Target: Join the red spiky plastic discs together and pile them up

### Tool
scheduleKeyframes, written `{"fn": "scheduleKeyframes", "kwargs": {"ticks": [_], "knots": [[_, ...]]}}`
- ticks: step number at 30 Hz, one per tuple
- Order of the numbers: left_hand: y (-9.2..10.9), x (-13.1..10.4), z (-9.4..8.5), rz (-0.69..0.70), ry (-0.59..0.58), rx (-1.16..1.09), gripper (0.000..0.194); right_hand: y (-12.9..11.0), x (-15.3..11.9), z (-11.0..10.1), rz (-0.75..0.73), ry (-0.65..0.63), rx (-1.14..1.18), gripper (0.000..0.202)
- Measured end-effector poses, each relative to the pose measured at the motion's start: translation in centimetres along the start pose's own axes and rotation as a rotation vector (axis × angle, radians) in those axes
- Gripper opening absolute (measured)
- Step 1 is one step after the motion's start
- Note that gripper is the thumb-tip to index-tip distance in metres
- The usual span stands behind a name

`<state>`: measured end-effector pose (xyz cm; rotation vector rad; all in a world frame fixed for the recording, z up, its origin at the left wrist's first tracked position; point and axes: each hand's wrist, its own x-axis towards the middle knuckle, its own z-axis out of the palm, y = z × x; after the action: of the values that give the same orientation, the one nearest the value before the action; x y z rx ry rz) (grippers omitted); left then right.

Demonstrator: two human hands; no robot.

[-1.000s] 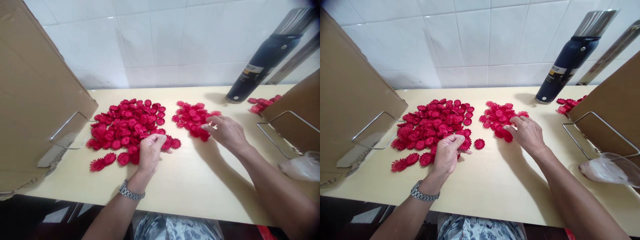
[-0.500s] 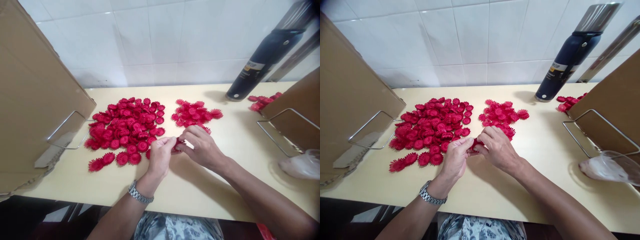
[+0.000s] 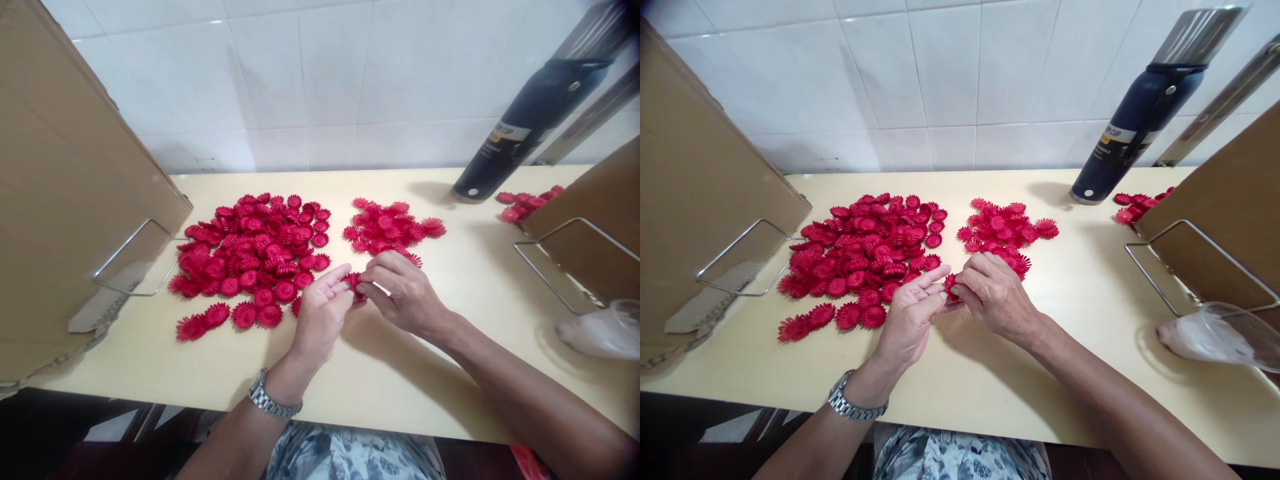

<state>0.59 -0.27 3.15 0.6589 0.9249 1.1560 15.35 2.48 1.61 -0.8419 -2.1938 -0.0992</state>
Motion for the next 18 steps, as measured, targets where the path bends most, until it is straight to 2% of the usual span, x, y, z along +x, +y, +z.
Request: {"fn": "scheduleKeyframes", "kwargs": {"ticks": [6,10,12,14,18], "knots": [[-0.3,0.1,-0.4,0.058,-0.020,0.059,0.040,-0.6,0.0,-0.1,0.081,0.017,0.108,0.013],[-0.5,0.2,-0.9,0.109,-0.122,0.050,0.034,-0.8,0.2,-0.6,0.259,-0.037,0.342,0.016],[-0.5,0.4,-1.0,0.150,-0.152,0.081,0.023,-0.9,0.3,-0.9,0.335,-0.079,0.464,0.019],[-0.6,0.5,-1.1,0.200,-0.124,0.126,0.012,-0.9,0.3,-1.2,0.358,-0.115,0.573,0.021],[-0.7,0.7,-1.3,0.282,-0.062,0.204,0.014,-1.0,0.1,-1.3,0.365,-0.103,0.672,0.013]]}}
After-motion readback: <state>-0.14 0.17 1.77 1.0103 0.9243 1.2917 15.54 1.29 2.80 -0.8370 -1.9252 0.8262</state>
